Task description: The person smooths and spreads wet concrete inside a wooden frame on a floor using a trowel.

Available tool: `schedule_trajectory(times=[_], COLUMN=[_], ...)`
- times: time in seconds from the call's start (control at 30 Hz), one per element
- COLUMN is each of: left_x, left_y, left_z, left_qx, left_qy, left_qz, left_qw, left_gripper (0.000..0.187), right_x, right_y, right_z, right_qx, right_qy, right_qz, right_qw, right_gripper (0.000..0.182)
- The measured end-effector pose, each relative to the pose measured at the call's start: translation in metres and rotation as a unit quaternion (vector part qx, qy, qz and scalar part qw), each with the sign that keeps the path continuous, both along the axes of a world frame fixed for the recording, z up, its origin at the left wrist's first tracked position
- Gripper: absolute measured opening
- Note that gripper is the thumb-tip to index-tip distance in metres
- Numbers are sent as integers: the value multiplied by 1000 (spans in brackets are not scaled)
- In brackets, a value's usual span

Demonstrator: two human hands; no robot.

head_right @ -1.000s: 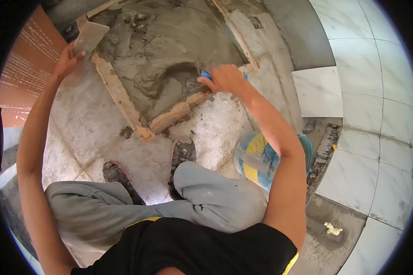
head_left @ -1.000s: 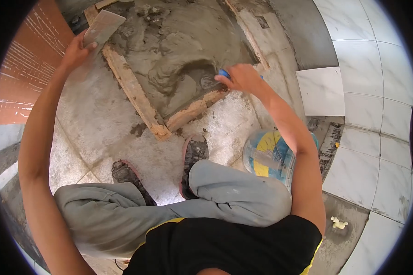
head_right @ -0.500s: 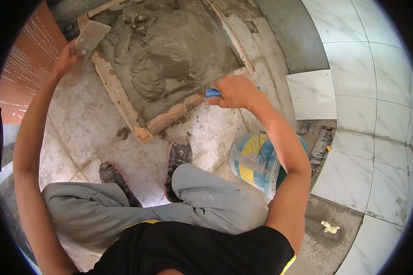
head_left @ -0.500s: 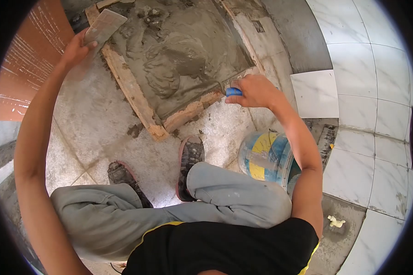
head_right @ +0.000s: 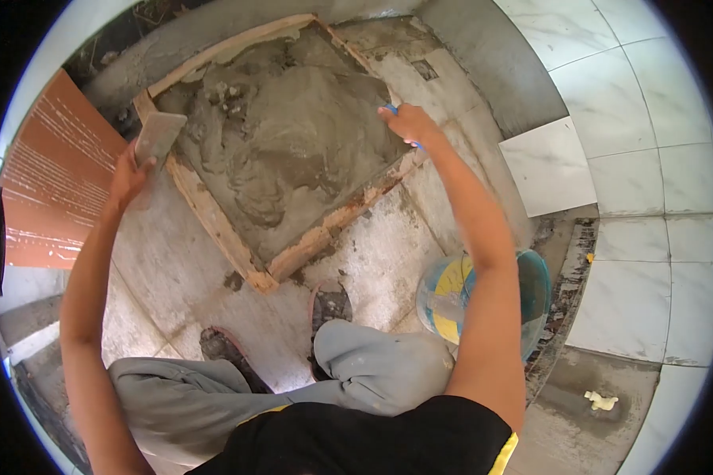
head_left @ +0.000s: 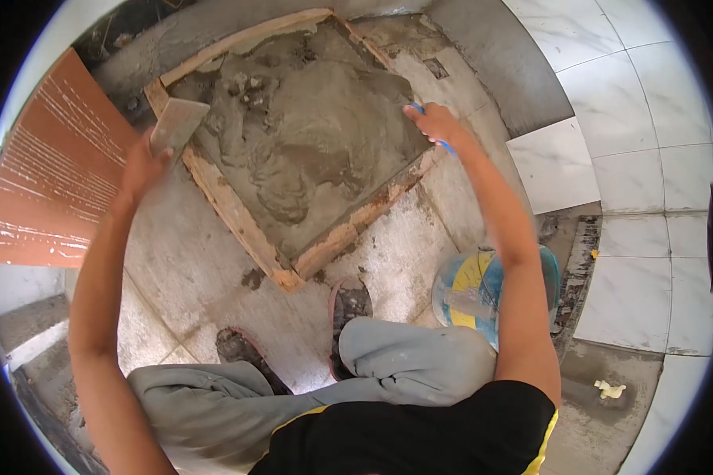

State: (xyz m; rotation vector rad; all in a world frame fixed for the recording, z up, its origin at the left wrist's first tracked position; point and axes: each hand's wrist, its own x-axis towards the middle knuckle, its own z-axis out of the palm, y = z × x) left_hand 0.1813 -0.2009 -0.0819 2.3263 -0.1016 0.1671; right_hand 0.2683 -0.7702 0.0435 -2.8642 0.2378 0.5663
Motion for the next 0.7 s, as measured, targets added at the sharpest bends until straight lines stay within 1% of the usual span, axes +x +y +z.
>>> schedule_trajectory(times=[0.03, 0.07, 0.13, 0.17, 0.2, 0.23, 0.27, 0.33, 0.4, 0.47, 0.5, 0.57, 0.6, 0.67, 0.7], left_x=[-3, -4, -4, -2, -1, -2, -2, -4, -6, -9, -9, -8, -8, 3, 3], left_y=[-4, -5, -5, -1, 1, -1, -4, -7, -9, -10, -8, -8, -6, 1, 0], left_z=[3, 5, -7, -11, -8, -6, -5, 3, 9, 13, 14, 13, 5, -8, -6], left_qx=[-10, -20, -8, -2, 1, -42, -88, -87, -84, -82, -83, 24, 21, -137, -136], left_qy=[-4, -8, -22, -30, -35, -23, -12, -18, -15, -7, -7, 21, 28, 20, 19], left_qz=[3, 7, 14, 21, 20, 5, -8, -7, -10, -21, -18, 44, 40, -25, -28], left_qw=[1000, 1000, 1000, 999, 999, 999, 996, 996, 996, 996, 996, 999, 999, 990, 990], left_gripper=[50, 49, 48, 47, 47, 46, 45, 45, 45, 45, 45, 45, 45, 47, 47], right_x=[15, 30, 53, 63, 72, 73, 70, 22, -11, -48, -65, -93, -93, -76, -78], right_y=[2, 4, 10, 18, 26, 42, 53, 87, 100, 94, 97, 98, 96, 94, 98], right_z=[-14, -25, -45, -59, -74, -72, -68, -31, -24, -20, -24, -33, -41, -54, -39], right_qx=[3, 9, -49, -43, -53, -66, -68, -89, -124, -96, -97, -136, -138, -117, -117], right_qy=[13, 6, 46, 40, 6, -27, -32, -102, -110, -154, -153, -112, -104, -175, -176], right_qz=[-33, -33, 89, 88, 170, 251, 253, 316, 326, 346, 349, 300, 299, 419, 416], right_qw=[999, 999, 994, 994, 984, 965, 964, 939, 931, 921, 920, 937, 939, 883, 885], right_gripper=[51, 51, 32, 32, 26, 21, 21, 18, 16, 14, 14, 12, 12, 11, 11])
